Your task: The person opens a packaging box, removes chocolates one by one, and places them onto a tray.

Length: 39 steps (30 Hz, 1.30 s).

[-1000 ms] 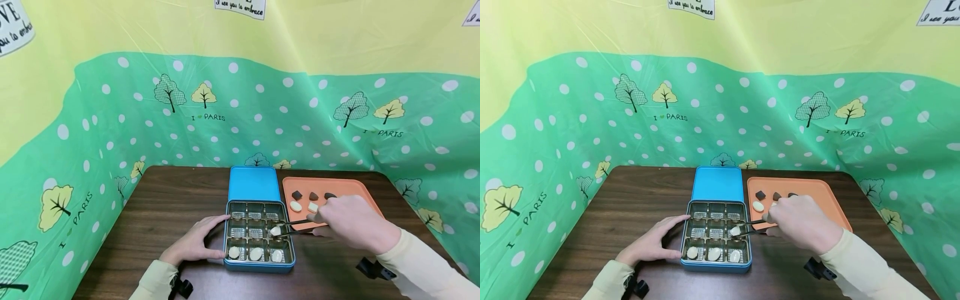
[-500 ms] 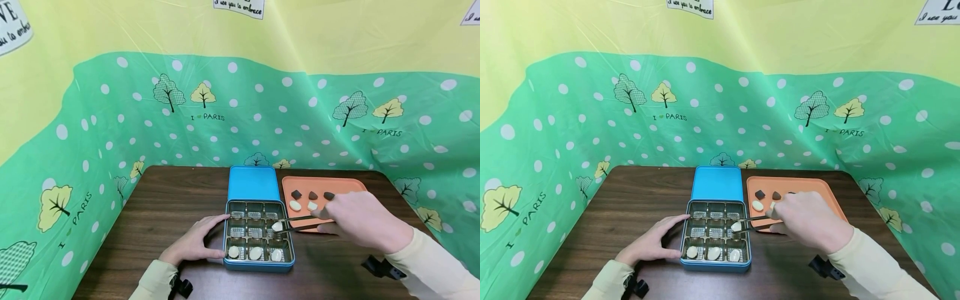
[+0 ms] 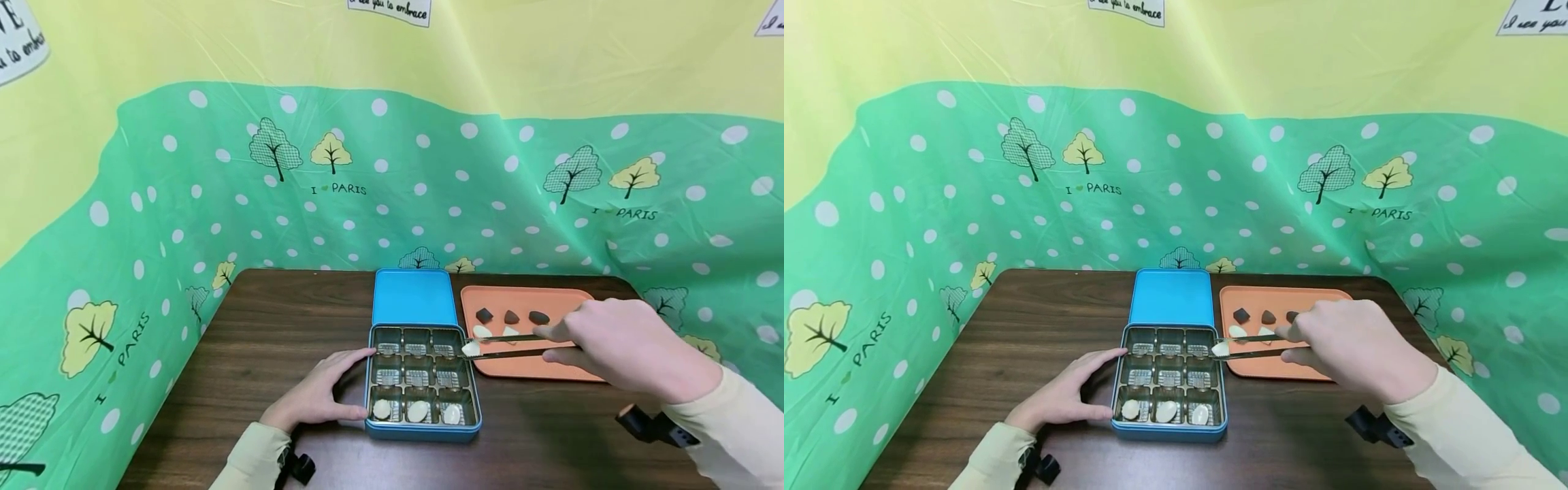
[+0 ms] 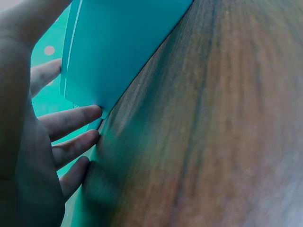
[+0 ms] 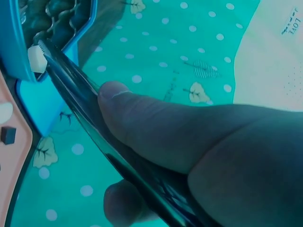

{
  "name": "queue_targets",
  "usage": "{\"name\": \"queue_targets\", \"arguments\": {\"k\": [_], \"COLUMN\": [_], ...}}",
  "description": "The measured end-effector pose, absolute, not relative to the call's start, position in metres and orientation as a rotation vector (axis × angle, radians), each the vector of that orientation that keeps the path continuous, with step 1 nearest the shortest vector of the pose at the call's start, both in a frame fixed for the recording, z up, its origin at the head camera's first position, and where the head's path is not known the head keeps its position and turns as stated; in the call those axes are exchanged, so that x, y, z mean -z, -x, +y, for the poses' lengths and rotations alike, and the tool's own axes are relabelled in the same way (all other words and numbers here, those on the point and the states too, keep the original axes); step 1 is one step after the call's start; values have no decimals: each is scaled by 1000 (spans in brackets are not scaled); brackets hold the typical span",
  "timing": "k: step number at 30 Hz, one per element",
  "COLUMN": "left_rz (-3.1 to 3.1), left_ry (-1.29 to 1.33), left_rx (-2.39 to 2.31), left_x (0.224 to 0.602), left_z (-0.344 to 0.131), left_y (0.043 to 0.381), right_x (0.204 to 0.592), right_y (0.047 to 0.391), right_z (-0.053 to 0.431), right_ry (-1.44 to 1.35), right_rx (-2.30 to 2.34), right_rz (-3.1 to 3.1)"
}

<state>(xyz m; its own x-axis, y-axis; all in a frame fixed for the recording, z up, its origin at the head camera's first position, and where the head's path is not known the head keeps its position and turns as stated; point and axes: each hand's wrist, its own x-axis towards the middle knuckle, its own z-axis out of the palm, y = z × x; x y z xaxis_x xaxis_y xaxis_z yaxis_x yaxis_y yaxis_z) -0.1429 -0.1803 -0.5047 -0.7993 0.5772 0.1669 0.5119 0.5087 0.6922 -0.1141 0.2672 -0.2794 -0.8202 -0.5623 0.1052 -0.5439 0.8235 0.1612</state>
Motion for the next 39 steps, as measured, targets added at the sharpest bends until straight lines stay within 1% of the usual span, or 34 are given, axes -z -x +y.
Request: {"name": "queue_targets", "arguments": {"k": [11,20,25,39], "left_rz": [2665,2669,2665,2658], "left_ry": [-965,-959,-956,-949], "left_rx": [-1173,-1166,-1173,-1177], "left_x": [503,503,502,503], "left_z": [-180,-180,-181,-179], "left_y": [145,144,144,143], "right_x": [278,285,293,318], "right_y": [129,144,152,173], "right_z": [297,327,344,386], "right_ry": [-723,-609,-539,-482], "right_rx": [138,109,83,28], "right_rz": [-3037,-3160,-3239,-3318]}}
